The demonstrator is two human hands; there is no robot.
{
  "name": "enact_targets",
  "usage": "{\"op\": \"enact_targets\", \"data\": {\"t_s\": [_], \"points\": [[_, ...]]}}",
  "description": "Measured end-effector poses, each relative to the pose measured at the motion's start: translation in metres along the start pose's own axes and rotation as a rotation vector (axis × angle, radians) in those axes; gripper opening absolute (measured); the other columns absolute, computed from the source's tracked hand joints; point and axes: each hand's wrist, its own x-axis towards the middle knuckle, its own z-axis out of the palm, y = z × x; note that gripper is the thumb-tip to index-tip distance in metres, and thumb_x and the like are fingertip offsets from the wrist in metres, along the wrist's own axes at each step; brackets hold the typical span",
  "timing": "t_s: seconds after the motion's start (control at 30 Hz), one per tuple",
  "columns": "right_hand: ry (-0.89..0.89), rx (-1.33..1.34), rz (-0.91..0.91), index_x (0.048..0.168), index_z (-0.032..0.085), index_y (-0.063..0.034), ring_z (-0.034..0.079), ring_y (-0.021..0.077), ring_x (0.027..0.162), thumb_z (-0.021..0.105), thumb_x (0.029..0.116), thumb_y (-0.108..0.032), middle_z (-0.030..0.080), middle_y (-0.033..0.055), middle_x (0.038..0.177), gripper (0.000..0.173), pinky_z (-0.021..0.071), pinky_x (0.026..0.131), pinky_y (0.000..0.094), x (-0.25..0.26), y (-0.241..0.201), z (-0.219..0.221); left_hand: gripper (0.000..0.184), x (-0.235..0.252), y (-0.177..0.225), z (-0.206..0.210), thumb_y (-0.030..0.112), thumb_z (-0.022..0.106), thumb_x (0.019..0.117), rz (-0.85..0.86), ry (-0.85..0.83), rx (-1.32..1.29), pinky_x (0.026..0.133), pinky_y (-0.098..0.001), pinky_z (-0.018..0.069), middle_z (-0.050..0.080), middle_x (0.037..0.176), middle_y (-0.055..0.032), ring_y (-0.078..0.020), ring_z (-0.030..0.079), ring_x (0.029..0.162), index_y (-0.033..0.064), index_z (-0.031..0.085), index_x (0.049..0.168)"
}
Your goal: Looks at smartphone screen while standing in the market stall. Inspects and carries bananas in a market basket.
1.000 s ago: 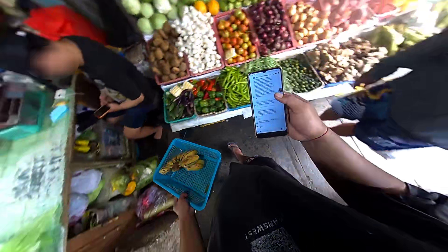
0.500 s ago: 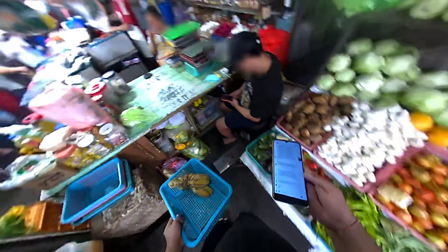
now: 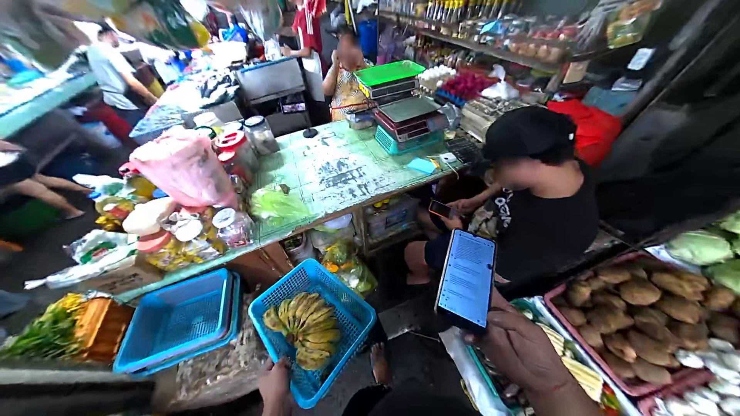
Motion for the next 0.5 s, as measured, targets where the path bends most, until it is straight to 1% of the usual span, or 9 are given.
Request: {"op": "enact_targets", "data": {"t_s": [0.07,0.1,0.17,0.2,0.3,0.33,0.37,0.43,0.5], "points": [[0.088,-0.019,0.003,0.147,0.042,-0.0235,0.073,0.0252,0.095,0.074,0.0845,-0.018,0.069,0.0108,0.124,0.07,0.0632,0.066,0.0407,0.035,-0.004,-0.002,0.022,0.028,0.03,0.029,0.002,0.063,0.0925,0.0,-0.041,-0.058,0.067,-0.0462,0.0556,0.067,0.091,-0.0175,-0.025,0.064,0.075,-0.0026,0.065,0.114],[0.116,-0.031,0.006,0.146,0.042,-0.0247,0.073,0.0238,0.095,0.076,0.0831,-0.02,0.07,0.0094,0.124,0.072,0.0631,0.066,0.04,0.053,-0.005,-0.005,0.025,0.042,0.045,0.044,0.001,0.062,0.0923,0.007,-0.062,-0.085,0.068,-0.0456,0.0561,0.067,0.094,-0.0177,-0.0248,0.064,0.076,-0.0024,0.064,0.117],[0.172,-0.039,-0.006,0.145,0.044,-0.0244,0.073,0.0227,0.093,0.077,0.0797,-0.019,0.07,0.0086,0.122,0.073,0.0624,0.065,0.0392,0.088,-0.008,-0.007,0.028,0.067,0.081,0.081,-0.001,0.061,0.0902,0.041,-0.093,-0.114,0.068,-0.0453,0.0566,0.068,0.094,-0.0181,-0.0249,0.065,0.077,-0.0024,0.064,0.118],[0.193,-0.041,-0.014,0.143,0.044,-0.0236,0.073,0.0217,0.093,0.076,0.0804,-0.019,0.07,0.0077,0.121,0.071,0.0625,0.065,0.0384,0.104,-0.008,-0.006,0.026,0.076,0.1,0.099,-0.001,0.061,0.0905,0.058,-0.105,-0.108,0.069,-0.0448,0.0567,0.067,0.094,-0.0176,-0.0243,0.065,0.077,-0.0022,0.064,0.116],[0.24,-0.048,-0.019,0.142,0.047,-0.0203,0.073,0.0225,0.094,0.061,0.0868,-0.014,0.07,0.0085,0.12,0.058,0.063,0.065,0.0395,0.145,-0.007,-0.003,0.027,0.109,0.15,0.162,0.0,0.06,0.0922,0.089,-0.138,-0.105,0.073,-0.0465,0.0563,0.066,0.098,-0.0192,-0.0259,0.064,0.081,-0.0031,0.063,0.119],[0.257,-0.071,-0.004,0.145,0.042,-0.0198,0.073,0.0228,0.096,0.054,0.0895,-0.012,0.069,0.0084,0.122,0.058,0.063,0.065,0.0399,0.16,-0.007,-0.001,0.03,0.121,0.164,0.184,0.001,0.06,0.093,0.089,-0.15,-0.112,0.075,-0.0477,0.0558,0.065,0.102,-0.0203,-0.0271,0.064,0.085,-0.0032,0.061,0.122],[0.284,-0.078,0.017,0.147,0.04,-0.0189,0.073,0.0231,0.096,0.051,0.0902,-0.011,0.068,0.0088,0.123,0.059,0.063,0.064,0.0401,0.174,-0.007,0.001,0.032,0.133,0.175,0.205,0.002,0.061,0.0927,0.083,-0.152,-0.12,0.077,-0.0493,0.0557,0.065,0.106,-0.0218,-0.0289,0.064,0.089,-0.0033,0.061,0.125],[0.301,-0.043,0.064,0.147,0.039,-0.0179,0.073,0.0247,0.094,0.061,0.0849,-0.012,0.068,0.0108,0.121,0.066,0.0635,0.064,0.041,0.204,-0.009,0.002,0.034,0.152,0.196,0.243,0.003,0.061,0.0936,0.06,-0.148,-0.126,0.081,-0.0519,0.0551,0.065,0.112,-0.0238,-0.0318,0.064,0.094,-0.0036,0.06,0.127],[0.267,-0.009,0.081,0.147,0.036,-0.0162,0.073,0.0271,0.094,0.073,0.0785,-0.012,0.068,0.0131,0.12,0.078,0.0643,0.067,0.0431,0.234,-0.012,-0.003,0.035,0.17,0.213,0.279,0.003,0.062,0.0924,0.04,-0.117,-0.124,0.082,-0.0544,0.0548,0.064,0.115,-0.0248,-0.0344,0.064,0.096,-0.0036,0.06,0.127]]}}
